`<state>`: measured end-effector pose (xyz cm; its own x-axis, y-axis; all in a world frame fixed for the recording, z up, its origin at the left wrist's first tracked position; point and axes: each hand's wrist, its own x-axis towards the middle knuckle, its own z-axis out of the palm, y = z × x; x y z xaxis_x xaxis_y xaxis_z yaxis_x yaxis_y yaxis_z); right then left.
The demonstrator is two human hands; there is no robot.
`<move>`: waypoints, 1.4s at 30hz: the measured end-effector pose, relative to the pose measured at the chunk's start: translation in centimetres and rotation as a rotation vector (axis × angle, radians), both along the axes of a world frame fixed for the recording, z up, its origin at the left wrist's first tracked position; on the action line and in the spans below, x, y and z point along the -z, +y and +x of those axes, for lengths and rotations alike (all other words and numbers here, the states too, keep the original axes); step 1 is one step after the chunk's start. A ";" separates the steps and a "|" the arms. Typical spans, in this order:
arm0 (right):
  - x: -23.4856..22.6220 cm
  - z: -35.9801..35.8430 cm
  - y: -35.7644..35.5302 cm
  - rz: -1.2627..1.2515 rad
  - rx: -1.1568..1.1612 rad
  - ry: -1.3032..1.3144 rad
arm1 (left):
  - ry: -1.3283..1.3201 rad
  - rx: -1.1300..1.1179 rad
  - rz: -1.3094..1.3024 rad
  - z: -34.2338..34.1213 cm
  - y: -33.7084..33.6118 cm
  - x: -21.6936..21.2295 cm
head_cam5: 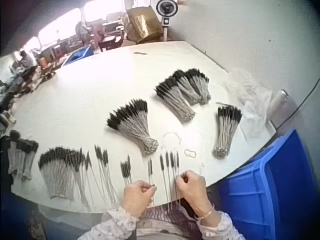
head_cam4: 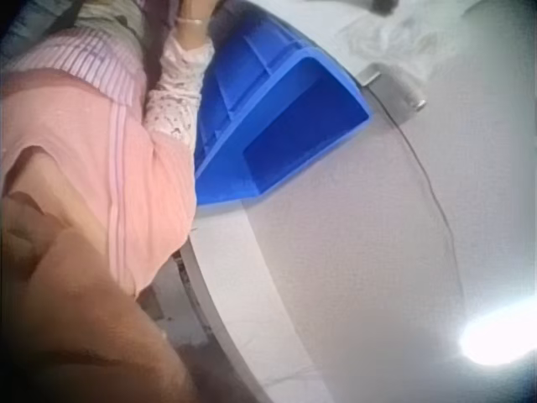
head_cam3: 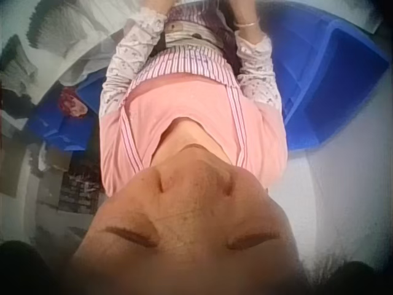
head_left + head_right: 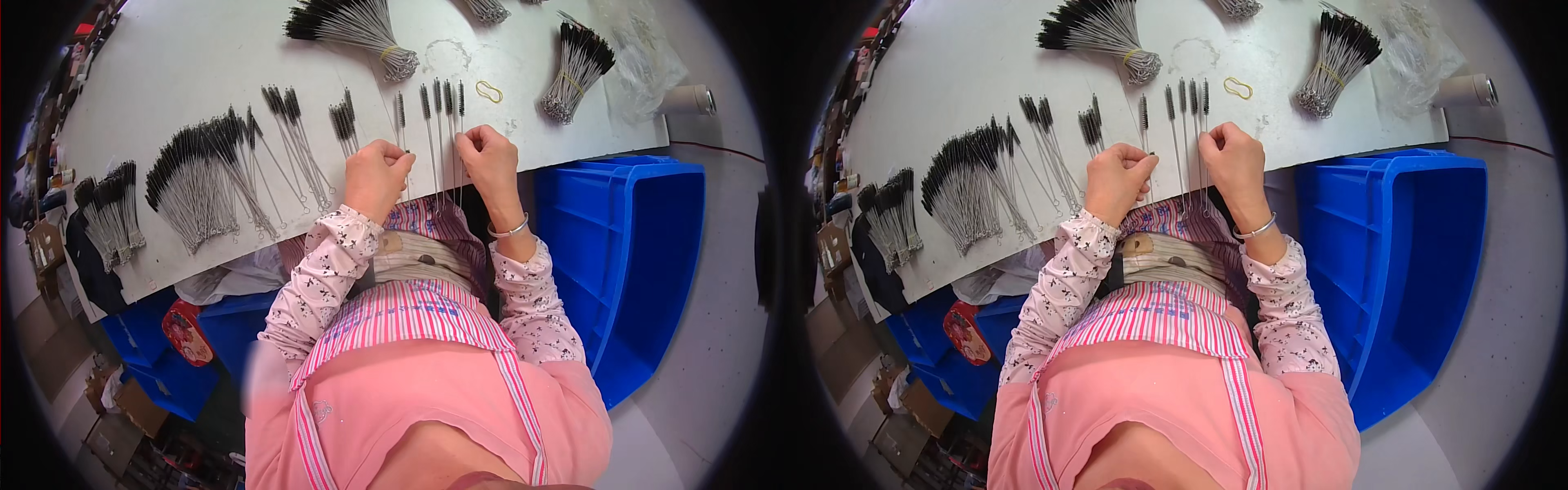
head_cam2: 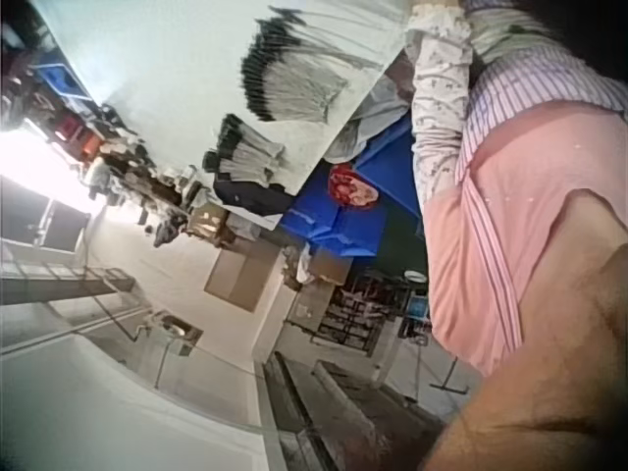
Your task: The person sorts and bundles small metal wire brushes at a workbench. They pick up individual brushes, align them into groups, and place the bundles on the table. The person also moves a blue bin and places a bundle of brushes into it.
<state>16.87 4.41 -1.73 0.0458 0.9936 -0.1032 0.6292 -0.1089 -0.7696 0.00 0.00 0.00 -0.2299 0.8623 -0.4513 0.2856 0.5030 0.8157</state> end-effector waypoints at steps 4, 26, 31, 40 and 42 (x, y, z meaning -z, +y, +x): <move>-0.5 0.1 0.3 0.066 -0.024 -0.097 | 0.037 0.025 0.043 0.4 0.1 0.7; -1.2 -0.9 -0.9 0.114 -0.032 -0.004 | 0.154 0.061 0.158 -0.4 -0.5 1.1; -2.2 -4.0 -3.0 0.134 -0.234 -0.222 | 0.153 0.058 0.194 -1.2 -2.1 -0.3; -0.3 -6.5 -3.4 0.194 -0.321 -0.501 | 0.212 -0.016 0.203 -4.2 -5.2 -2.0; -0.5 -6.2 -3.2 0.197 -0.308 -0.519 | 0.331 -0.032 0.204 -5.3 -6.0 -2.1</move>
